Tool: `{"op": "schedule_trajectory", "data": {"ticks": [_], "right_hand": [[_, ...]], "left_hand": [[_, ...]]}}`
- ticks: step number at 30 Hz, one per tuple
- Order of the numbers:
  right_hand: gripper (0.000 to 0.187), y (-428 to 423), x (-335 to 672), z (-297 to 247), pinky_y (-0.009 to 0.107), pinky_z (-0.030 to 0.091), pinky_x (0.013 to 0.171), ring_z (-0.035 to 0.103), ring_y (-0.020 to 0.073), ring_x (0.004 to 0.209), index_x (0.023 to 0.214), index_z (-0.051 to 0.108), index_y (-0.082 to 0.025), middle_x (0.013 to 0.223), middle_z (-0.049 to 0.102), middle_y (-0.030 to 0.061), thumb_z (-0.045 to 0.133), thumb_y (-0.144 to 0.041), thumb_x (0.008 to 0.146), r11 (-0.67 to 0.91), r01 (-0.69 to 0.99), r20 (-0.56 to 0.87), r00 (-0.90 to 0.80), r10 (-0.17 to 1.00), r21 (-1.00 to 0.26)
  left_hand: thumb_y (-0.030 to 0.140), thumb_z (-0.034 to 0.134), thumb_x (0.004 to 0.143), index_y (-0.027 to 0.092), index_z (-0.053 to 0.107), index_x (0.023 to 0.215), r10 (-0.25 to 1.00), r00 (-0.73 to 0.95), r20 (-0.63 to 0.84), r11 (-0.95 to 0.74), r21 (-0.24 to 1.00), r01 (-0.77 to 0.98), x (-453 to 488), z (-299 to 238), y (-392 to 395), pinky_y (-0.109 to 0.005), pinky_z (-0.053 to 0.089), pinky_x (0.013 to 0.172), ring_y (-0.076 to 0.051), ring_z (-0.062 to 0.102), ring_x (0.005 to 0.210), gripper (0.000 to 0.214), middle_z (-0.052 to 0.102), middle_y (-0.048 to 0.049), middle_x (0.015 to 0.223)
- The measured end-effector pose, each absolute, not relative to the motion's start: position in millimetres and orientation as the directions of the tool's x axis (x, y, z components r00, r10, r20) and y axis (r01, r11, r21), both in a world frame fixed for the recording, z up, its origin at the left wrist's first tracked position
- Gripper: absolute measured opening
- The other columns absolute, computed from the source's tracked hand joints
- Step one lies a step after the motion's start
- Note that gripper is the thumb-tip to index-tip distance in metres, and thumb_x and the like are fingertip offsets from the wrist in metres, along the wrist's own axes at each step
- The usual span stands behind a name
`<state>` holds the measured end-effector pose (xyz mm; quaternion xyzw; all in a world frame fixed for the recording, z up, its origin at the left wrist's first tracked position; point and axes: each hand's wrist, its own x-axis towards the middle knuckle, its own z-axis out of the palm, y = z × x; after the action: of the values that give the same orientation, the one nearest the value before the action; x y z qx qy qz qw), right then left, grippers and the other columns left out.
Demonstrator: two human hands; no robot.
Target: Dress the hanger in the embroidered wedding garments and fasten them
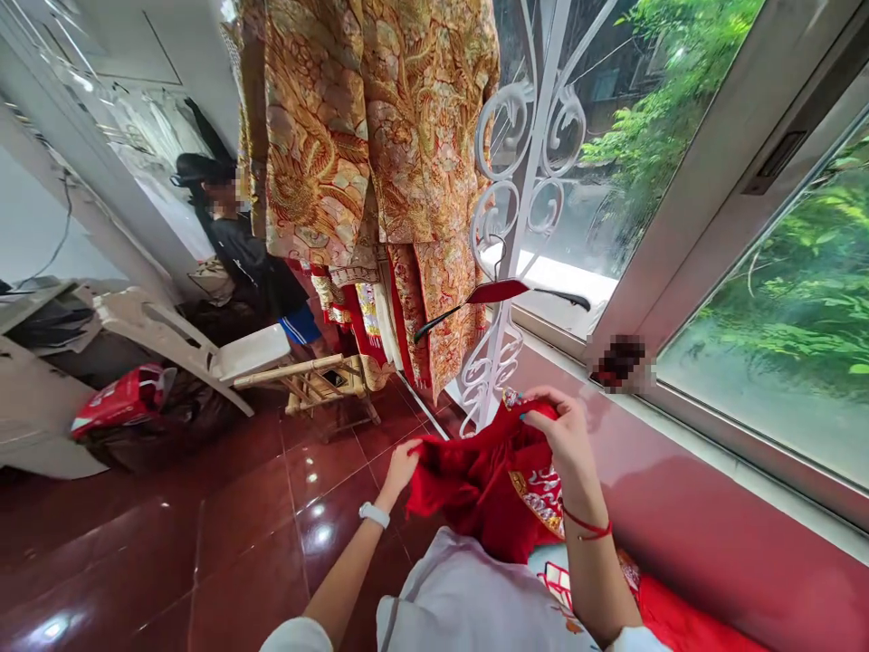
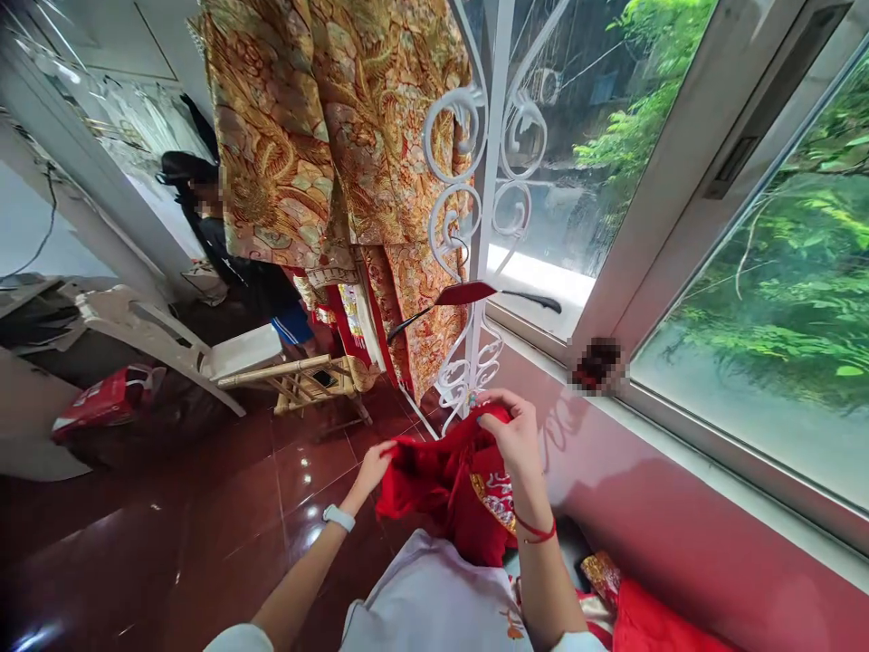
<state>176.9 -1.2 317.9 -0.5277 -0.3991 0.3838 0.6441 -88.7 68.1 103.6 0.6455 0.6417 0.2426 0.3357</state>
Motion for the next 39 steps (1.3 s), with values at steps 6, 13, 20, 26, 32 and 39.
{"op": "schedule_trajectory", "data": {"ticks": [6,13,20,26,32,39], "right_hand": [[0.045,7.9,202.9,338.9,0.021,0.033,0.049,0.042,0.0091,0.051,0.097,0.073,-0.021,0.057,0.056,-0.0065,0.068,-0.016,0.052,0.170,-0.031,0.145,0.392,0.909,-0.985],[0.046,2.1,207.4,353.7,0.021,0.029,0.046,0.036,0.0080,0.049,0.101,0.070,-0.022,0.055,0.048,-0.0082,0.071,-0.017,0.055,0.228,-0.010,0.211,0.344,0.915,-0.974],[0.032,10.4,210.4,363.4,0.025,0.041,0.053,0.053,0.0133,0.059,0.090,0.071,-0.021,0.071,0.063,0.0008,0.069,-0.020,0.058,0.274,0.122,0.300,0.395,0.869,-0.954],[0.033,13.7,204.9,357.9,0.024,0.042,0.052,0.053,0.0127,0.059,0.091,0.071,-0.021,0.070,0.062,0.0004,0.067,-0.020,0.058,0.278,0.123,0.304,0.331,0.893,-0.953],[0.076,31.0,226.3,351.9,0.021,0.032,0.045,0.037,0.0084,0.047,0.131,0.063,-0.023,0.057,0.047,-0.0088,0.067,-0.016,0.056,0.273,0.124,0.300,0.358,0.884,-0.954],[0.121,89.7,265.8,362.3,0.021,0.035,0.045,0.039,0.0085,0.046,0.163,0.022,-0.020,0.059,0.051,-0.0105,0.069,-0.014,0.052,0.328,0.205,0.383,0.357,0.852,-0.922]], "left_hand": [[0.000,0.057,0.071,0.017,0.078,0.112,0.999,0.033,-0.017,-0.010,0.714,0.700,-117.1,148.0,118.3,-0.041,0.054,0.104,-0.024,0.070,0.110,0.049,0.076,-0.0079,0.123],[0.021,0.061,0.089,0.017,0.075,0.101,0.961,-0.003,0.275,-0.122,0.435,0.892,-103.9,142.7,90.3,-0.039,0.053,0.097,-0.025,0.064,0.103,0.018,0.073,-0.0093,0.108],[-0.006,0.043,0.082,0.021,0.074,0.111,0.967,0.176,0.185,-0.239,0.410,0.881,-108.9,119.2,62.4,-0.040,0.050,0.107,-0.024,0.059,0.121,0.050,0.063,-0.0093,0.130],[0.009,0.050,0.089,0.016,0.068,0.123,0.992,0.004,0.125,-0.083,0.634,0.769,-99.0,112.2,57.9,-0.037,0.052,0.106,-0.023,0.067,0.113,0.039,0.067,-0.0104,0.129],[-0.003,0.042,0.076,0.020,0.076,0.105,0.988,0.052,0.142,-0.131,0.630,0.766,-114.5,145.5,85.9,-0.037,0.048,0.111,-0.021,0.067,0.117,0.050,0.072,-0.0053,0.128],[0.003,0.052,0.062,0.009,0.079,0.107,0.949,0.284,-0.140,-0.146,0.604,0.784,-169.4,268.4,180.0,-0.023,0.047,0.057,-0.013,0.056,0.053,0.053,0.064,0.0007,0.060]]}}
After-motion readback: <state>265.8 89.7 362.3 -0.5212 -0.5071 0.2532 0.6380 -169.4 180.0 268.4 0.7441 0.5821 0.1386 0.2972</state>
